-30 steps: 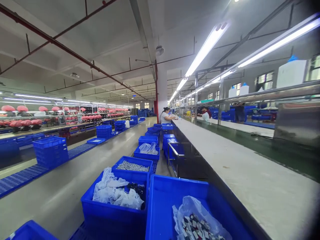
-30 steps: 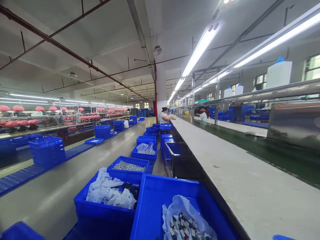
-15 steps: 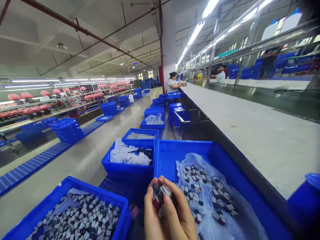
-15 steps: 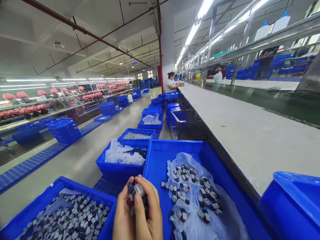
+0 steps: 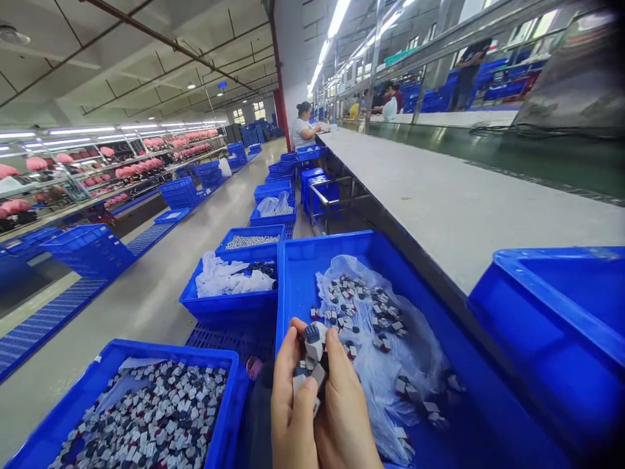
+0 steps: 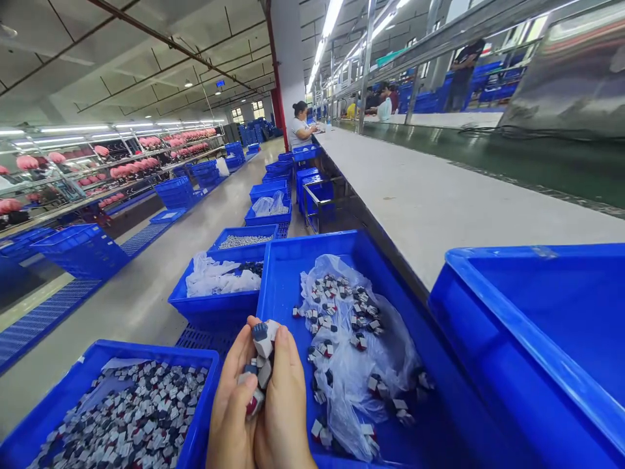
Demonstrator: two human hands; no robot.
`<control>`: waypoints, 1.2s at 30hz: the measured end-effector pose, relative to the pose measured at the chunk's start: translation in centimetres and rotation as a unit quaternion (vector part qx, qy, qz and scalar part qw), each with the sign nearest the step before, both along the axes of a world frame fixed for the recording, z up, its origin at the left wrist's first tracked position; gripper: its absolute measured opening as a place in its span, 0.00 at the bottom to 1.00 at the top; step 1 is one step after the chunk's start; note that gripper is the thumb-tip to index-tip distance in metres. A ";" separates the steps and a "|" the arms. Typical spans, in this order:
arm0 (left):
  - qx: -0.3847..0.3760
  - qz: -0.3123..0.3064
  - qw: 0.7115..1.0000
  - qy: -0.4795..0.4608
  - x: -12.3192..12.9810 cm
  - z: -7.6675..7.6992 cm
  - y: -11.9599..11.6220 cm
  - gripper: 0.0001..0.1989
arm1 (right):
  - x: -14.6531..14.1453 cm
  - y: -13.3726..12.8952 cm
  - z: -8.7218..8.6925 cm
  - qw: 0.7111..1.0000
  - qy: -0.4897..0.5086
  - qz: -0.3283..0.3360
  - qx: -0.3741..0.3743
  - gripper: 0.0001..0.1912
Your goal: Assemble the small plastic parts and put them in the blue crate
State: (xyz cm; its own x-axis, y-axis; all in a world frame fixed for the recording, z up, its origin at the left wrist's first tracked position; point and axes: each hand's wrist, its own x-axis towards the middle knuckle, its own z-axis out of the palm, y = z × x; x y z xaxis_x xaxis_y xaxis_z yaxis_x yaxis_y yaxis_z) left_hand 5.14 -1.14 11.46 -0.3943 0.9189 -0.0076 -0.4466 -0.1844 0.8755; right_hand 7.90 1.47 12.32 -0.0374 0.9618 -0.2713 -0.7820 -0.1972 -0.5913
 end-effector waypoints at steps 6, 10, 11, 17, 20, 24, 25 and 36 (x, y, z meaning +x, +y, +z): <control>-0.011 0.039 0.995 0.090 0.5 -0.6 -0.2 0.21 | 0.8 -0.3 0.8 0.999 0.031 -0.009 -0.027 0.25; 0.001 0.046 0.994 0.103 1.0 -0.4 -0.3 0.22 | 1.3 -0.1 0.8 0.997 0.040 -0.020 -0.058 0.26; 0.009 0.037 0.994 0.107 1.1 -0.4 -0.3 0.22 | 1.4 -0.1 0.7 0.997 0.042 -0.024 -0.060 0.26; -0.006 0.010 0.979 0.205 0.8 -1.0 -0.8 0.24 | 2.0 -0.3 0.5 0.998 0.059 -0.003 -0.036 0.29; -0.040 0.019 0.971 0.235 0.5 -1.0 -0.9 0.20 | 2.3 -0.4 0.7 0.999 0.028 -0.021 -0.036 0.28; -0.032 -0.011 0.976 0.213 0.5 -0.6 -0.9 0.21 | 2.4 -0.4 1.0 0.996 0.014 -0.071 -0.050 0.25; -0.026 -0.015 0.978 0.209 0.6 -0.6 -0.8 0.21 | 2.5 -0.4 1.1 0.996 0.020 -0.070 -0.046 0.25; -0.001 -0.098 0.970 -0.223 -0.7 -3.3 -0.3 0.16 | 3.2 -0.6 1.9 0.994 0.105 0.004 -0.029 0.24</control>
State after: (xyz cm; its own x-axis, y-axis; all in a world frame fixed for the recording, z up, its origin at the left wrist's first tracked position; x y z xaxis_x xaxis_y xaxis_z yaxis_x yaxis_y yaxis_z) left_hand 4.39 -1.45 8.16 -0.1681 0.9759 -0.1394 -0.8076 -0.0552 0.5871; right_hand 11.06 0.89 14.18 -0.1064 0.9442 -0.3116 -0.8857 -0.2324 -0.4019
